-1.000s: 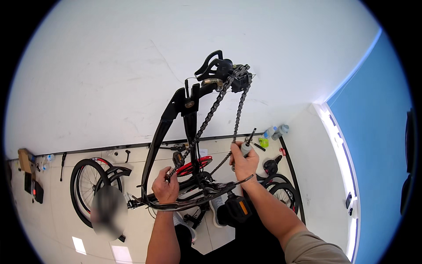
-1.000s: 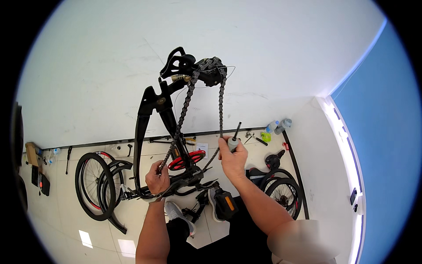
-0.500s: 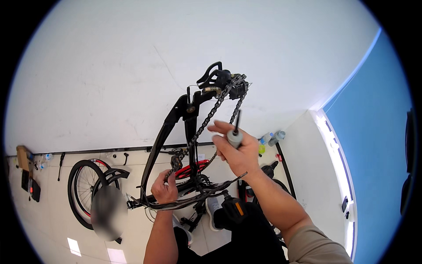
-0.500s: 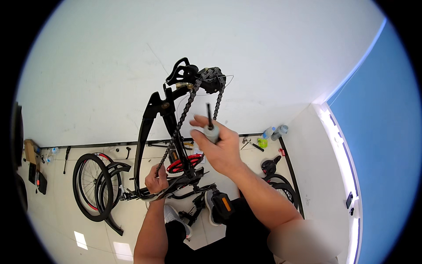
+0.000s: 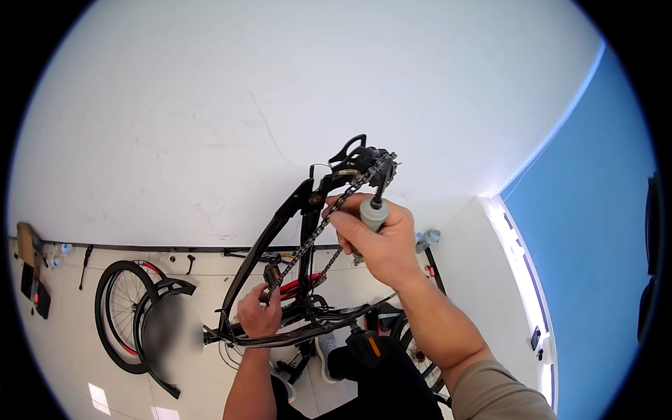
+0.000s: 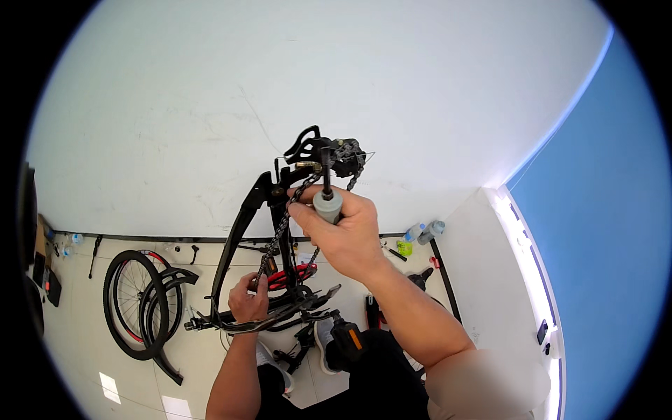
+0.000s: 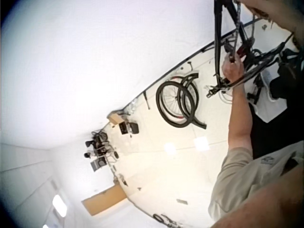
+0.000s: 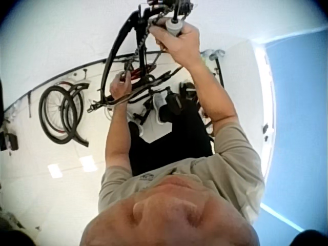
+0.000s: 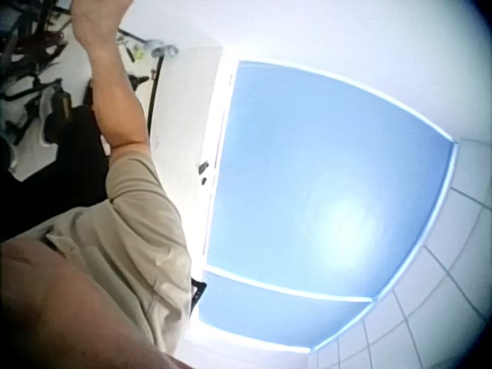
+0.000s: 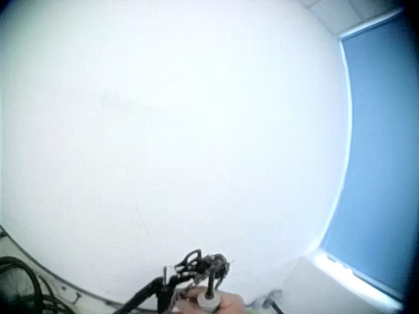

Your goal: The person is seated and working on a bicycle frame mounted upside down. They use a torque wrench to tighten bolts on the crankset and chainring area, rotating the crank arm to check alignment and chain movement. The person repeatedly adjusts and tightens components around the bottom bracket and chainring.

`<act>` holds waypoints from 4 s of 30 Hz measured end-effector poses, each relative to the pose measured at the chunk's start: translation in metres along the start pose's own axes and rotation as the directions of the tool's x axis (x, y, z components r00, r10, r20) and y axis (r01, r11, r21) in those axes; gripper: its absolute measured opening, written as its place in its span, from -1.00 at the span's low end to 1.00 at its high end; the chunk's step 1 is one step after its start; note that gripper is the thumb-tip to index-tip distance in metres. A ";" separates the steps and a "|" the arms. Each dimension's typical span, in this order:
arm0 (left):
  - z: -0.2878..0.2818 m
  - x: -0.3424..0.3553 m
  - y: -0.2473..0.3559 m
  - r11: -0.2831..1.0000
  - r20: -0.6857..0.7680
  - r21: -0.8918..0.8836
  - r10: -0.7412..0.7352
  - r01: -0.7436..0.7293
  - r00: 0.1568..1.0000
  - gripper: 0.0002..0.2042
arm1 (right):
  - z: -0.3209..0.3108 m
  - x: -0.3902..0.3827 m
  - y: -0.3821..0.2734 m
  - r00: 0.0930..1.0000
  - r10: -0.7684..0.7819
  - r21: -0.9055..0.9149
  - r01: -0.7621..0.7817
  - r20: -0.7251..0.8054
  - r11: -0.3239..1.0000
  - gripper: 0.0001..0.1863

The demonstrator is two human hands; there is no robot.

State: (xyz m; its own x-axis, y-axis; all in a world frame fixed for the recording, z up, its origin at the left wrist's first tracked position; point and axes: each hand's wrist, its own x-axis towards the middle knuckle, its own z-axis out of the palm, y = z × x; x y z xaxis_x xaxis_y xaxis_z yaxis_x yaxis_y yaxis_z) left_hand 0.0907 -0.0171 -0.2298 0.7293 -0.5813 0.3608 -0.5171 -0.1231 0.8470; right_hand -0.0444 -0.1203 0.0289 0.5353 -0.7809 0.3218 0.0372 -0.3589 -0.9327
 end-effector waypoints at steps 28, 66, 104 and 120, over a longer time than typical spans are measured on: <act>0.000 0.004 0.000 0.959 -0.013 -0.180 -0.227 0.221 0.974 -0.82 | 0.004 0.027 -0.089 0.977 -0.167 -0.576 0.211 0.129 0.790 -0.75; 0.002 0.008 -0.015 0.960 0.080 -0.105 -0.251 0.259 0.965 -0.77 | -0.003 -0.068 -0.034 0.933 -0.313 -0.275 0.353 0.178 0.894 -0.72; -0.090 0.042 0.257 0.990 0.141 -0.106 0.111 -0.096 0.984 -0.61 | -0.125 -0.208 0.020 0.717 0.696 0.907 -0.275 -0.028 0.319 -0.75; -0.061 0.058 0.228 0.969 -0.134 -0.064 0.229 -0.239 0.964 -0.64 | -0.155 -0.345 0.055 0.543 0.831 0.990 -0.125 0.125 -0.067 -0.74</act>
State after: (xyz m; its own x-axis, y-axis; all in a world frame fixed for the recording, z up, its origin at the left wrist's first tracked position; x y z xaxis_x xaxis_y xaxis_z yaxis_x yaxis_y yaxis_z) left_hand 0.0427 -0.0297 0.0087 0.6446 -0.4808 0.5944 -0.6471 0.0710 0.7591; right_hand -0.3580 0.0495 -0.1081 0.4270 -0.6578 -0.6205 0.7656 0.6281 -0.1390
